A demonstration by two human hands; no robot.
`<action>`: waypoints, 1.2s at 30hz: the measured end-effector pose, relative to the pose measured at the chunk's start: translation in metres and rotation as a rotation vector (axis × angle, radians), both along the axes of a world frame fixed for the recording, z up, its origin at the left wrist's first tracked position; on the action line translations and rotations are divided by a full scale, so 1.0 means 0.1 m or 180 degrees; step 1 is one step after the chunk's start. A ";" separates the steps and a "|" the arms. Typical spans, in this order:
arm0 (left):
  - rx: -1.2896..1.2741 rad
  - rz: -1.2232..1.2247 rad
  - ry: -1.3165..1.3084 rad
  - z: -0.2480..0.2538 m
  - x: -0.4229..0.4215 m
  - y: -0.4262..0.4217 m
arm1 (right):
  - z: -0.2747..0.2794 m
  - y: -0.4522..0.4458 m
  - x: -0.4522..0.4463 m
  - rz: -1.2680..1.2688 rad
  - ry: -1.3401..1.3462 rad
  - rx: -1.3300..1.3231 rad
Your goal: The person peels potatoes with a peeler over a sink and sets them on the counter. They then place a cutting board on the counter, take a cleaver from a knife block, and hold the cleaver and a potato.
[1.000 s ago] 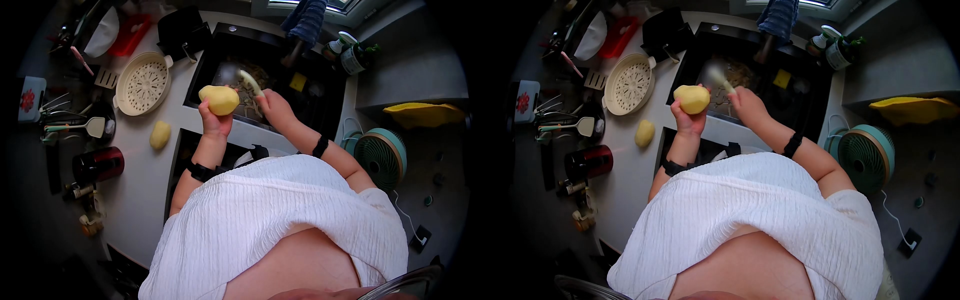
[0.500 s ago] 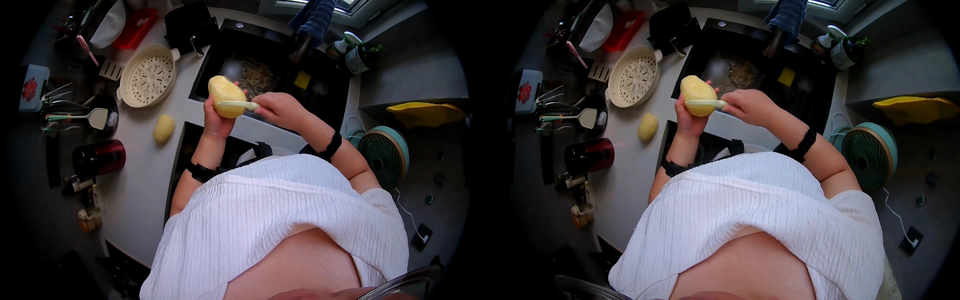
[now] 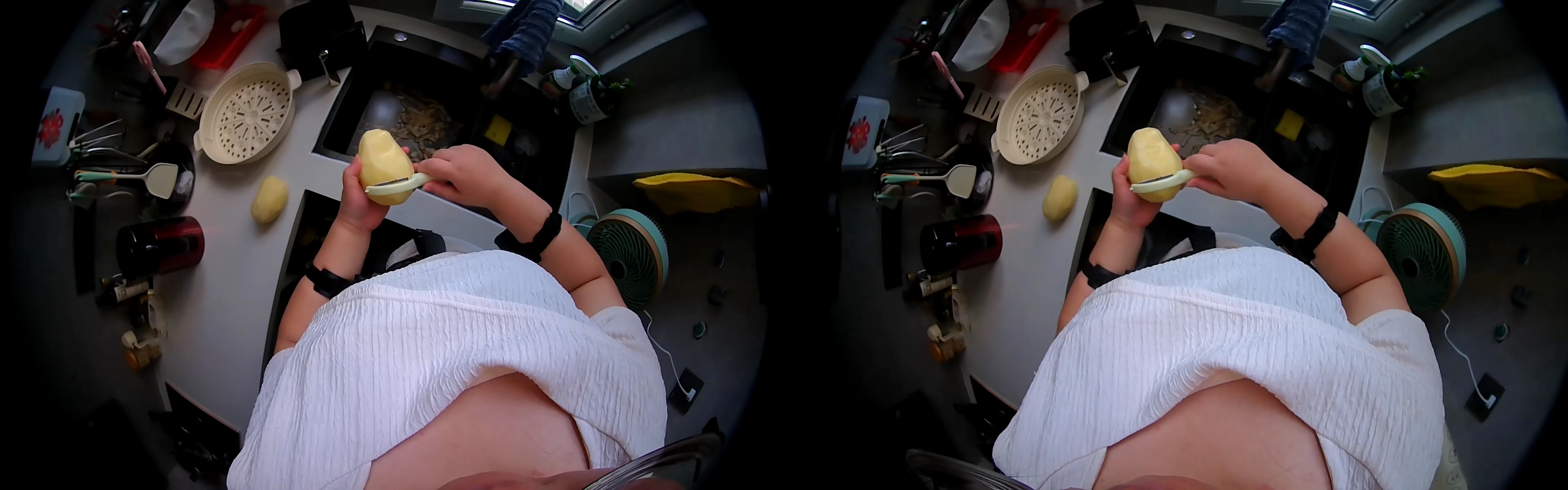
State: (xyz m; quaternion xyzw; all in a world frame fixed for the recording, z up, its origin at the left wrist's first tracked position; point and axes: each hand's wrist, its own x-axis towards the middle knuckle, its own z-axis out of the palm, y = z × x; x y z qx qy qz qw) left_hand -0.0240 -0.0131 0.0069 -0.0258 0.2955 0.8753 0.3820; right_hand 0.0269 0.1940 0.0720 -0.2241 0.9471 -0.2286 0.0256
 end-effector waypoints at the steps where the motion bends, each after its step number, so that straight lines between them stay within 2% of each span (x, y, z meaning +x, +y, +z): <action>1: 0.0052 -0.0120 0.0031 0.01 0.01 -0.01 | -0.03 0.00 -0.01 -0.0201 0.0084 0.0045; 3: 0.0160 -0.0368 0.0094 0.03 0.02 -0.03 | -0.06 0.03 -0.04 -0.0669 0.0270 -0.0042; 5: 0.0117 -0.0272 0.0057 0.05 0.03 0.01 | -0.08 0.07 -0.06 -0.1190 0.0473 -0.0313; 9: 0.0023 -0.0040 -0.0111 0.04 0.02 0.03 | -0.03 0.14 -0.01 -0.0291 -0.0050 -0.0565; 12: 0.0090 0.0035 -0.0166 0.07 0.01 0.06 | 0.01 0.10 0.05 0.0172 -0.0428 -0.0029; 16: 0.0064 -0.0198 -0.0065 0.03 0.02 0.07 | -0.13 0.13 0.02 -0.1011 0.0131 -0.0242; 18: -0.0026 -0.0300 0.0019 0.02 0.03 0.10 | -0.13 0.19 -0.04 -0.1634 -0.0085 -0.0631; 19: 0.0289 -0.0276 0.0086 -0.01 0.04 0.10 | -0.27 0.27 -0.06 -0.1820 -0.0004 -0.0839; 21: 0.0919 -0.0229 0.0218 -0.11 0.07 0.08 | -0.42 0.37 -0.06 -0.2183 -0.0566 -0.1716; 23: 0.1016 -0.0334 0.0340 -0.17 0.03 0.05 | -0.53 0.46 -0.05 -0.2482 -0.1096 -0.2349; 24: 0.1061 -0.0383 0.0401 -0.18 0.01 0.03 | -0.59 0.51 -0.02 -0.2591 -0.1227 -0.2522; 27: 0.1317 -0.0428 -0.0087 -0.19 -0.03 -0.05 | -0.86 0.63 0.08 -0.2943 -0.1587 -0.2958; 30: 0.1901 -0.0658 -0.0557 -0.40 -0.16 -0.08 | -1.14 0.71 0.27 -0.3083 -0.1581 -0.3542; 33: 0.2070 -0.0675 -0.0635 -0.44 -0.21 -0.06 | -1.38 0.83 0.47 -0.3139 -0.1310 -0.3413; 36: 0.1533 -0.0484 -0.0440 -0.46 -0.20 -0.08 | -1.40 0.89 0.57 -0.2812 -0.1135 -0.3057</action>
